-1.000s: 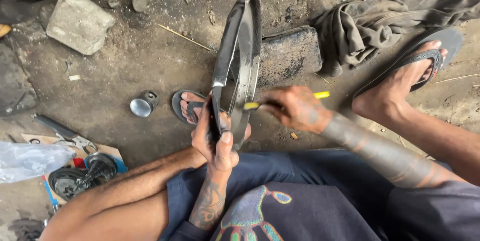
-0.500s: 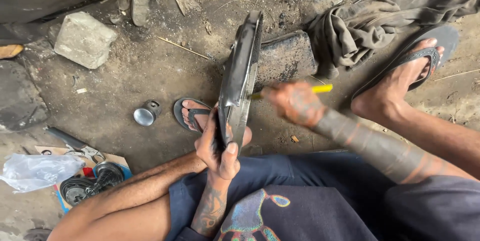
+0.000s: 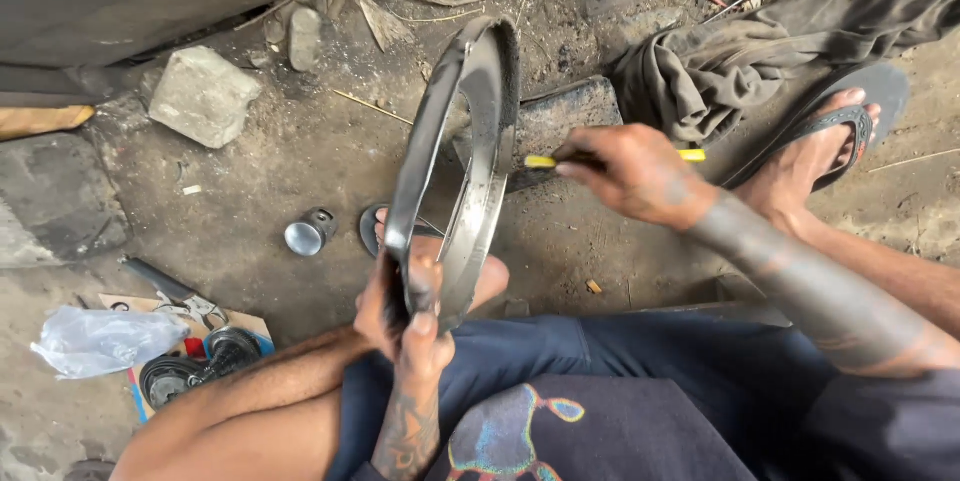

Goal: The person sits on the ground and scrubs a curved metal part with a yellow-handled brush. The person rotates the part to clean different areas and occasionally brushes a nearby dark surface.

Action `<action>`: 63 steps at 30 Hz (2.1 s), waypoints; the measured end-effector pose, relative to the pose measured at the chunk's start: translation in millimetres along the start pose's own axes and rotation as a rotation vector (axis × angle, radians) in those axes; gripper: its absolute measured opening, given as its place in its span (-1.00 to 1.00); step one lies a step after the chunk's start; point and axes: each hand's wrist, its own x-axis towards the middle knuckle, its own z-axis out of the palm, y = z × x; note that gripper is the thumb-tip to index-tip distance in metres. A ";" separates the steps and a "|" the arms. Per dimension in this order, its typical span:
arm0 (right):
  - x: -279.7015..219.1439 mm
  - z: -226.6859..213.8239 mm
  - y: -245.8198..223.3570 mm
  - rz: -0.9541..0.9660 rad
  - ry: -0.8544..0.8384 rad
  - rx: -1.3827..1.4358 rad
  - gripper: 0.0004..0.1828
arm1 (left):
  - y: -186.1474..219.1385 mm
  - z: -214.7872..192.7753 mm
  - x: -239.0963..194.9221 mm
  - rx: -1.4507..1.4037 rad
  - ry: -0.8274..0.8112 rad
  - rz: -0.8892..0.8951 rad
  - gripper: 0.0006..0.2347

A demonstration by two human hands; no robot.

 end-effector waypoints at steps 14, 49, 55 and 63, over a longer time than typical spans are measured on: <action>-14.0 -72.2 11.5 0.066 0.492 0.954 -0.89 | 8.2 -77.5 -79.0 -0.103 0.234 0.299 -0.60; -50.0 -187.0 -61.4 -0.048 0.266 1.524 -0.93 | -17.7 12.3 70.0 -0.422 -0.237 -0.752 -0.90; -55.0 -188.2 -31.0 0.038 0.424 1.511 -0.84 | 24.9 7.7 87.3 -0.123 -0.210 -1.000 -0.63; -23.2 -159.2 40.0 0.504 0.464 0.511 -0.89 | 11.2 -1.2 58.1 0.190 -0.235 -0.906 -0.59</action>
